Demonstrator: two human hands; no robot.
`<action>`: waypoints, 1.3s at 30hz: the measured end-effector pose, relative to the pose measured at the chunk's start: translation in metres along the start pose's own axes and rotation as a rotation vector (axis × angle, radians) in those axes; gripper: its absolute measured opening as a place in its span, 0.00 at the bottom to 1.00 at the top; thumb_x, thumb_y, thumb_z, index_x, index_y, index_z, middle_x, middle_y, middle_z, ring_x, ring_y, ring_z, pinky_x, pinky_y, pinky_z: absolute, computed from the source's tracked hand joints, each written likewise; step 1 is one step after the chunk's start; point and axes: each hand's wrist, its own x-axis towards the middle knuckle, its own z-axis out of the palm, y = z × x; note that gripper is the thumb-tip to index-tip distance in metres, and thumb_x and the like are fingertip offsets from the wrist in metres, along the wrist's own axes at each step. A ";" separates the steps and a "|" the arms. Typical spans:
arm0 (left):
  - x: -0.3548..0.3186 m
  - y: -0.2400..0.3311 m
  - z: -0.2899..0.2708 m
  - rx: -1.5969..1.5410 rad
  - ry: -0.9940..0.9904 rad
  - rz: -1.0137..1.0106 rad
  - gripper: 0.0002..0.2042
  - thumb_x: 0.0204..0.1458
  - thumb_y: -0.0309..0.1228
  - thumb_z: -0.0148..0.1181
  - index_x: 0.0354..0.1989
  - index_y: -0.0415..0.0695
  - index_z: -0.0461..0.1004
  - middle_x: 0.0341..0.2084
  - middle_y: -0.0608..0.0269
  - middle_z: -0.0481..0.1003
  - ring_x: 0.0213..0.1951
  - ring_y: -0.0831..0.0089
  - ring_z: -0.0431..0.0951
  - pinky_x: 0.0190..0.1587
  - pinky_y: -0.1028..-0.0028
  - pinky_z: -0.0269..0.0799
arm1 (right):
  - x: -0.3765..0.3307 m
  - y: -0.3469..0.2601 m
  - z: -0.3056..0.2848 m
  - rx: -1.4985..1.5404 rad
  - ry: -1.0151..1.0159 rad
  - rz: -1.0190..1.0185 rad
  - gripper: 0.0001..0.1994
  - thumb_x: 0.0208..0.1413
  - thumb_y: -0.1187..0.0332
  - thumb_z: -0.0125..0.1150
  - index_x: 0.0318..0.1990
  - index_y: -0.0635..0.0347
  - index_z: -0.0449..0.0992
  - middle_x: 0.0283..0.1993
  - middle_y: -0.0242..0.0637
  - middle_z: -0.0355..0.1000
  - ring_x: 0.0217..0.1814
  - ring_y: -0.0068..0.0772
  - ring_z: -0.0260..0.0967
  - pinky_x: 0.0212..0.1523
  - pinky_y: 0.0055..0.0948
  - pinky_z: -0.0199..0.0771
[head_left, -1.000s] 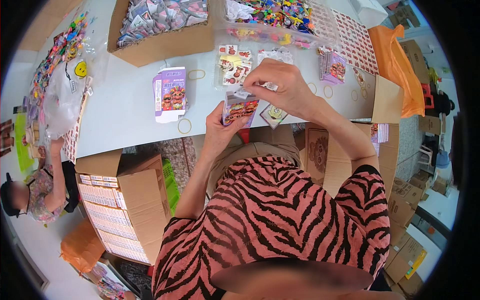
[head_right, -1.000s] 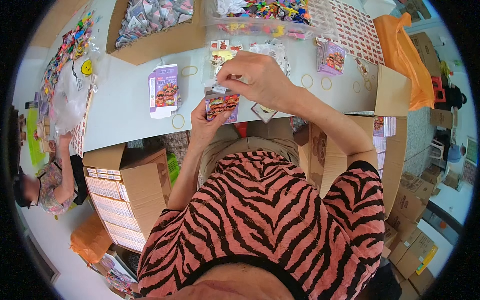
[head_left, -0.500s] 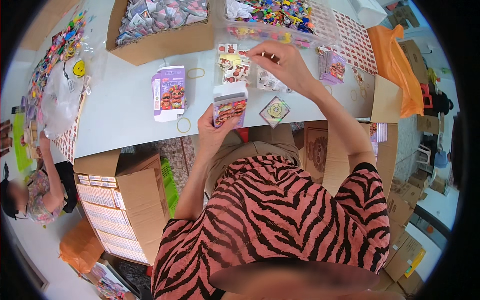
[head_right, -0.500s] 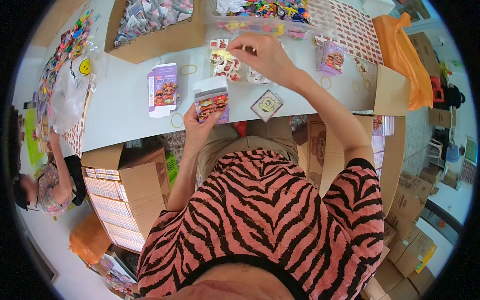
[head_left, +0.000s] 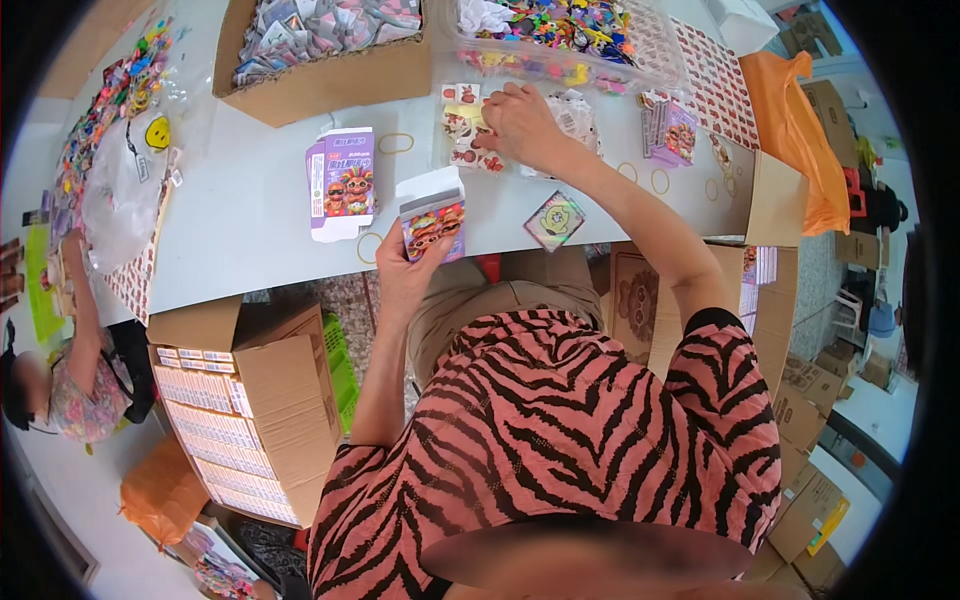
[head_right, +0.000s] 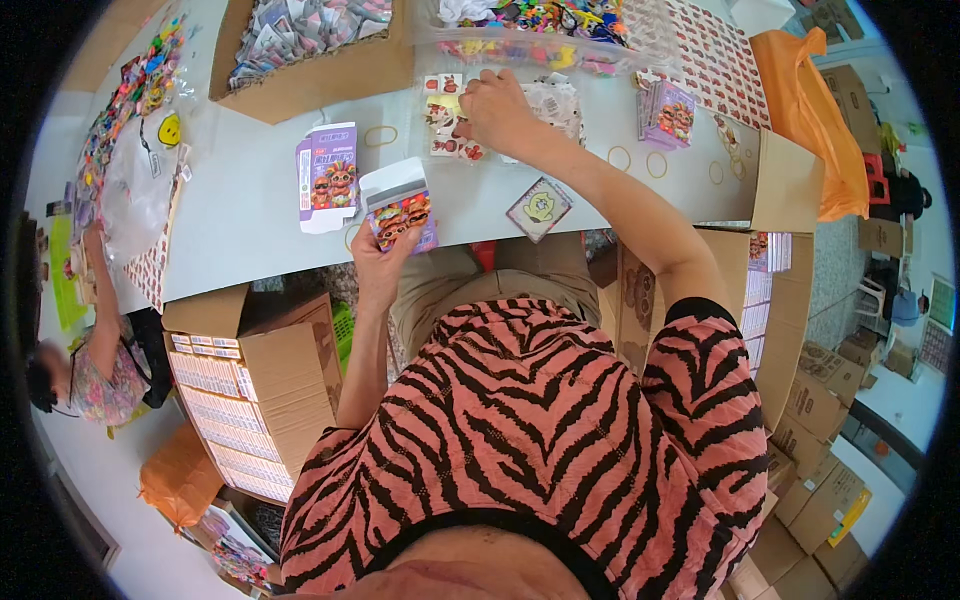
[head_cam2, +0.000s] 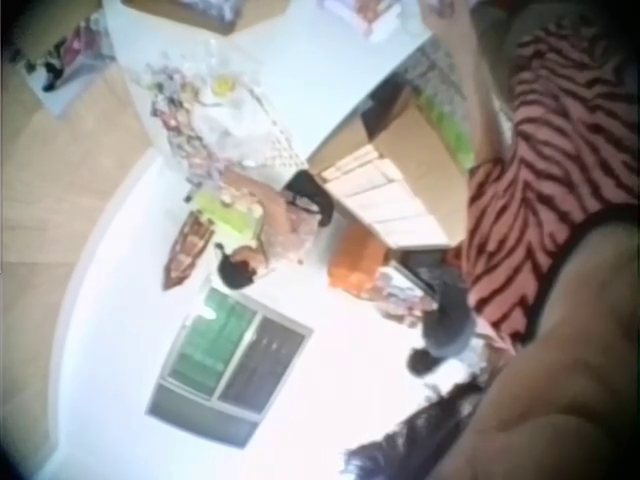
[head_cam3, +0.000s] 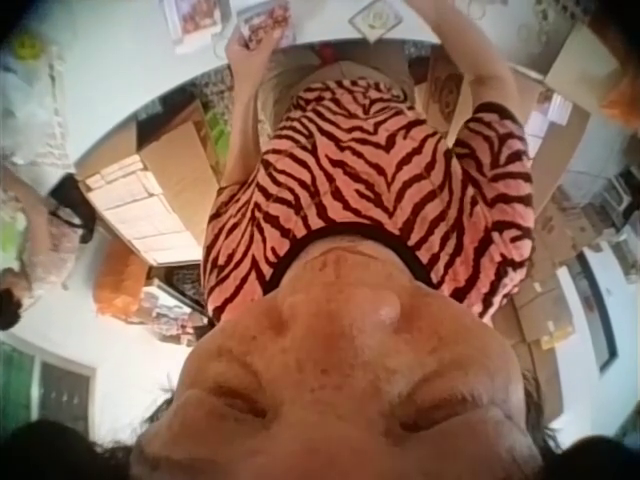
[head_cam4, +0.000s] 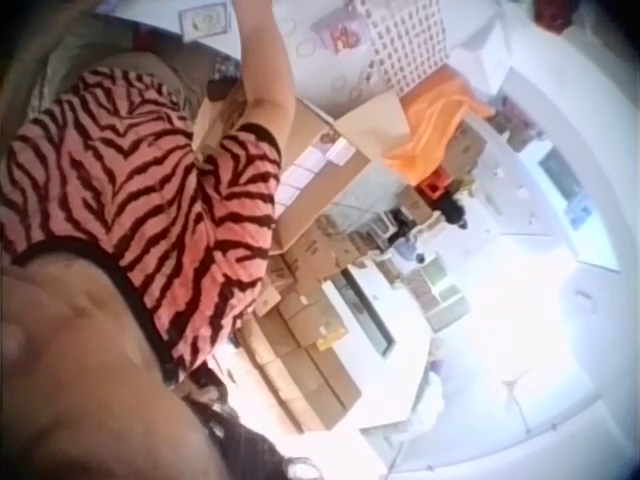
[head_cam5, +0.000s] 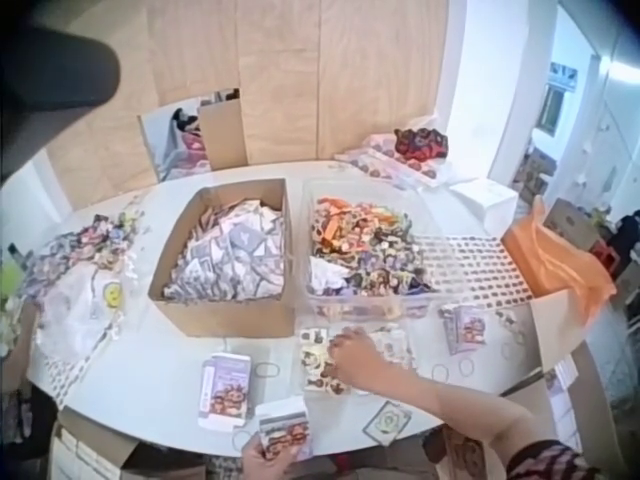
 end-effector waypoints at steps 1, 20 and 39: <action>0.000 0.001 0.001 -0.004 0.001 -0.007 0.12 0.48 0.22 0.61 0.42 0.38 0.73 0.35 0.65 0.77 0.36 0.81 0.75 0.40 0.79 0.70 | 0.001 -0.001 0.002 -0.020 -0.030 -0.005 0.10 0.41 0.60 0.64 0.27 0.56 0.76 0.33 0.35 0.72 0.42 0.36 0.65 0.45 0.36 0.62; 0.014 -0.005 0.027 -0.086 -0.112 -0.013 0.14 0.48 0.22 0.62 0.44 0.36 0.71 0.34 0.63 0.77 0.35 0.81 0.74 0.39 0.79 0.72 | -0.051 -0.040 -0.109 0.329 0.360 -0.338 0.04 0.44 0.71 0.63 0.27 0.60 0.75 0.28 0.31 0.70 0.32 0.32 0.66 0.35 0.30 0.68; 0.011 0.020 0.034 -0.162 -0.041 0.228 0.19 0.46 0.29 0.64 0.46 0.35 0.69 0.36 0.62 0.76 0.38 0.81 0.73 0.42 0.78 0.70 | -0.059 -0.049 -0.123 0.636 0.167 -0.093 0.15 0.55 0.80 0.48 0.50 0.65 0.69 0.51 0.40 0.69 0.46 0.31 0.68 0.43 0.27 0.68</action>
